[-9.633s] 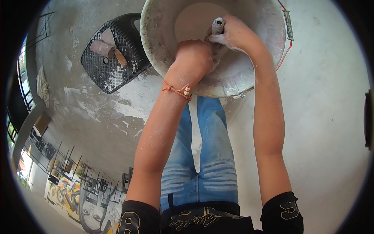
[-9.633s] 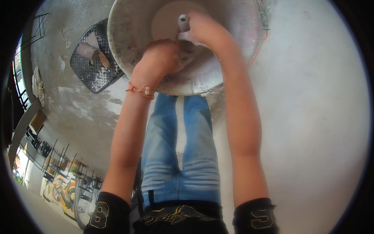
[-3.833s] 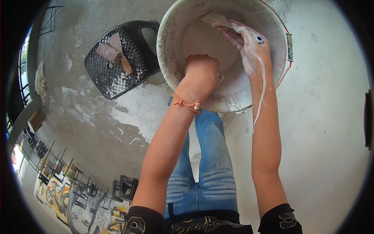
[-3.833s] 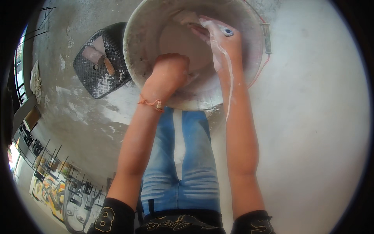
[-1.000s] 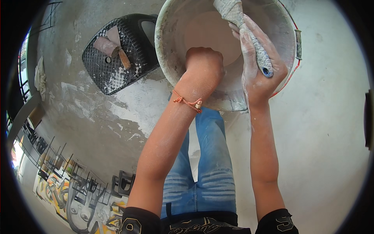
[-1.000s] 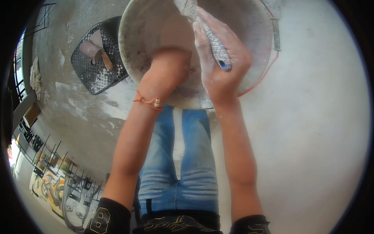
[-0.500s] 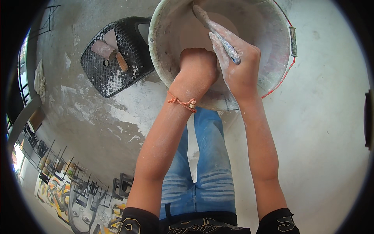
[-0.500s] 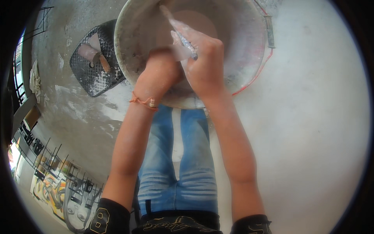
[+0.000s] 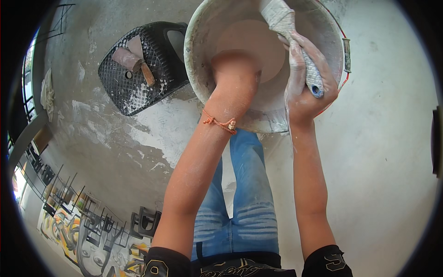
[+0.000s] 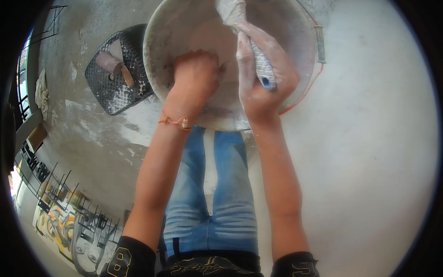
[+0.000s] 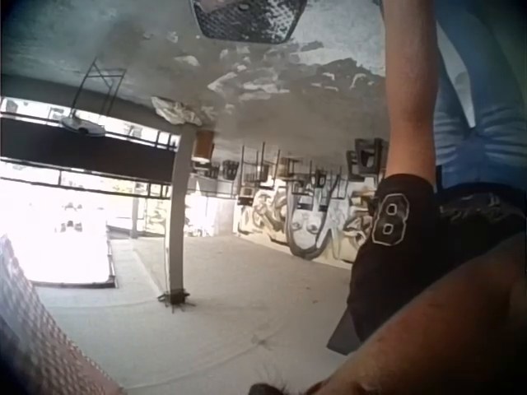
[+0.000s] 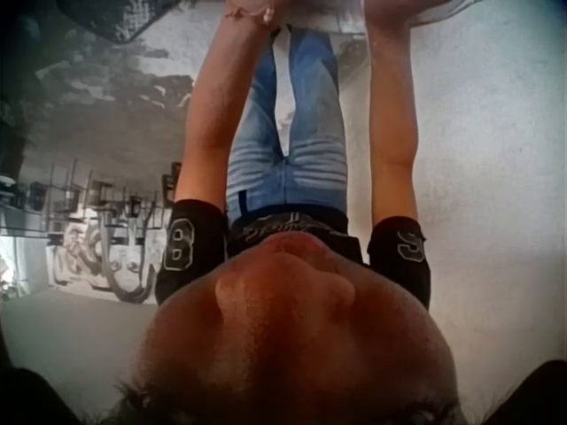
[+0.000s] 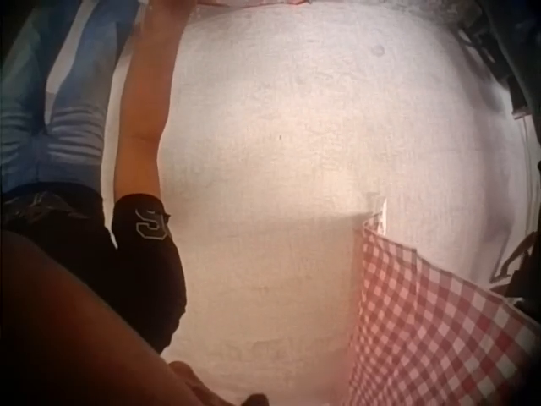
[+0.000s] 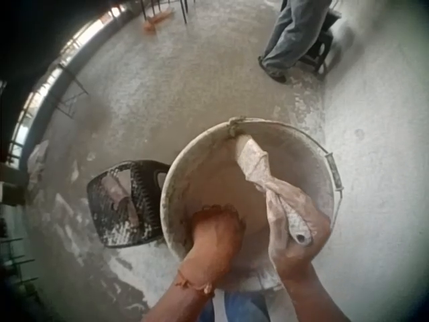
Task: Scraping a wall with a putty knife and mixing plaster or repair material in a bucket.
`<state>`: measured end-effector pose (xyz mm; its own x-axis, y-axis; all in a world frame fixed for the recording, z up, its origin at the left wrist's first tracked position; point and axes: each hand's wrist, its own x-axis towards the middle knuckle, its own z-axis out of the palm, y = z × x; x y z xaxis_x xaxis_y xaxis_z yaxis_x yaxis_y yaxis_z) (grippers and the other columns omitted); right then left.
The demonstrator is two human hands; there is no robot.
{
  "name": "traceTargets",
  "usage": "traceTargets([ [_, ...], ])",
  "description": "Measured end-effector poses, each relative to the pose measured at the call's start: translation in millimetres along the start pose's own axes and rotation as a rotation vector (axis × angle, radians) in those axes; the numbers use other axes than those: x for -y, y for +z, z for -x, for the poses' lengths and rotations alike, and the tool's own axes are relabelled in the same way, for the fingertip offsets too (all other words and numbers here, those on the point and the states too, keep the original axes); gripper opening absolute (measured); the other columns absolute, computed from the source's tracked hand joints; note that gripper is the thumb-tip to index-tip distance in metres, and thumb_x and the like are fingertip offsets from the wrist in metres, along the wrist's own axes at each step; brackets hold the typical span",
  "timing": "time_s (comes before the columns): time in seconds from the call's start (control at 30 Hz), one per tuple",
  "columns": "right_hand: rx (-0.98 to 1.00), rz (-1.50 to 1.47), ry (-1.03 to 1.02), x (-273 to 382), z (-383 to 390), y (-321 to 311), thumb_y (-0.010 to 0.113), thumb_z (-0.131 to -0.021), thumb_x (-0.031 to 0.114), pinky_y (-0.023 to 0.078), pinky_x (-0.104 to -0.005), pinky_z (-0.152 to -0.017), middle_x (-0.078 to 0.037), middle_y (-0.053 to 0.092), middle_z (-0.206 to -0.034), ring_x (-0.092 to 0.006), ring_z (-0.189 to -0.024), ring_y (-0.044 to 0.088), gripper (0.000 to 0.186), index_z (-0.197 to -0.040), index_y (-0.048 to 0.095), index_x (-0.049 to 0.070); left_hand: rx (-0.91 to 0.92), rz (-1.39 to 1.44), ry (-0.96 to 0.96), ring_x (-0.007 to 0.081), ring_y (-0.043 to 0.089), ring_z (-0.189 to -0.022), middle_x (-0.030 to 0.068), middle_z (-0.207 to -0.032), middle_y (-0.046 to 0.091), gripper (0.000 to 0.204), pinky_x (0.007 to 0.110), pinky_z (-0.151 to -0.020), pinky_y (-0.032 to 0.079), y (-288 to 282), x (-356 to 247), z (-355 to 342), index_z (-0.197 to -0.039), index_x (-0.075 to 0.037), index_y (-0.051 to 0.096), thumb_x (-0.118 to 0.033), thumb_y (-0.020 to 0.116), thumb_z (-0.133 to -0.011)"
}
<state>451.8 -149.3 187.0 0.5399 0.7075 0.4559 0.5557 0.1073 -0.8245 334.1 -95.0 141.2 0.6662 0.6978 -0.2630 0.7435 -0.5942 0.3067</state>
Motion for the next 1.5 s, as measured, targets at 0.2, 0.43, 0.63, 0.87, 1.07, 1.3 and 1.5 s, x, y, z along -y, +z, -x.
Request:
traceTargets([
  [0.2, -0.063, 0.098, -0.136, -7, 0, 1, 0.064, -0.095, -0.003, 0.058, -0.0344, -0.089, -0.015, 0.076, -0.108, -0.0267, -0.101, 0.074, 0.019, -0.112, 0.075, -0.003, -0.073, -0.089, -0.016, 0.0321, 0.069, -0.097, 0.0171, -0.098, 0.071, 0.036, 0.043, -0.075, 0.057, 2, -3, -3, -0.094, -0.005, 0.074, -0.040, 0.069, -0.091],
  [0.43, 0.007, 0.231, -0.122, -1, -3, 1, 0.065, -0.094, -0.003, 0.057, -0.0353, -0.090, -0.015, 0.076, -0.109, -0.0286, -0.102, 0.074, 0.021, -0.114, 0.075, -0.002, -0.005, -0.095, -0.012, 0.0312, 0.069, -0.098, 0.0166, -0.100, 0.071, 0.037, 0.043, -0.076, 0.056, -4, -5, -2, -0.097, -0.005, 0.075, -0.041, 0.068, -0.092],
  [0.63, 0.018, 0.282, -0.052, -5, -2, 1, 0.065, -0.093, -0.005, 0.056, -0.0380, -0.090, -0.018, 0.075, -0.108, -0.0319, -0.101, 0.073, 0.023, -0.113, 0.074, -0.001, 0.000, -0.104, 0.003, 0.0303, 0.070, -0.098, 0.0163, -0.099, 0.071, 0.036, 0.044, -0.076, 0.056, -2, -4, 0, -0.096, -0.005, 0.076, -0.040, 0.069, -0.092],
  [0.87, 0.042, 0.360, -0.014, -9, 0, 2, 0.066, -0.096, -0.001, 0.057, -0.0363, -0.090, -0.013, 0.076, -0.109, -0.0258, -0.102, 0.073, 0.021, -0.115, 0.075, -0.001, 0.007, -0.093, 0.001, 0.0303, 0.070, -0.097, 0.0159, -0.098, 0.071, 0.031, 0.044, -0.076, 0.057, -3, -4, 2, -0.094, -0.006, 0.076, -0.037, 0.070, -0.090],
  [1.07, 0.076, 0.324, -0.053, -5, 1, -1, 0.064, -0.091, -0.006, 0.056, -0.0398, -0.087, -0.017, 0.070, -0.109, -0.0323, -0.097, 0.070, 0.027, -0.117, 0.073, 0.000, -0.016, -0.082, 0.029, 0.0308, 0.071, -0.093, 0.0157, -0.098, 0.071, 0.030, 0.044, -0.077, 0.057, -1, -2, 1, -0.093, -0.007, 0.075, -0.036, 0.071, -0.089],
  [1.3, 0.392, 0.418, 0.002, 15, 8, -34, 0.063, -0.090, -0.010, 0.055, -0.0375, -0.098, -0.015, 0.071, -0.125, -0.0282, -0.116, 0.069, 0.035, -0.122, 0.074, 0.002, -0.008, -0.100, 0.019, 0.0318, 0.071, -0.092, 0.0168, -0.099, 0.072, 0.037, 0.044, -0.077, 0.057, -2, -1, 2, -0.097, -0.006, 0.076, -0.041, 0.065, -0.094],
  [1.5, 0.253, 0.546, -0.024, 5, 3, -48, 0.061, -0.091, -0.010, 0.053, -0.0405, -0.104, -0.014, 0.070, -0.131, -0.0292, -0.121, 0.067, 0.032, -0.120, 0.073, 0.000, 0.005, -0.097, -0.003, 0.0325, 0.071, -0.091, 0.0170, -0.100, 0.073, 0.042, 0.047, -0.082, 0.053, 2, -4, 1, -0.098, -0.005, 0.076, -0.045, 0.064, -0.096],
])
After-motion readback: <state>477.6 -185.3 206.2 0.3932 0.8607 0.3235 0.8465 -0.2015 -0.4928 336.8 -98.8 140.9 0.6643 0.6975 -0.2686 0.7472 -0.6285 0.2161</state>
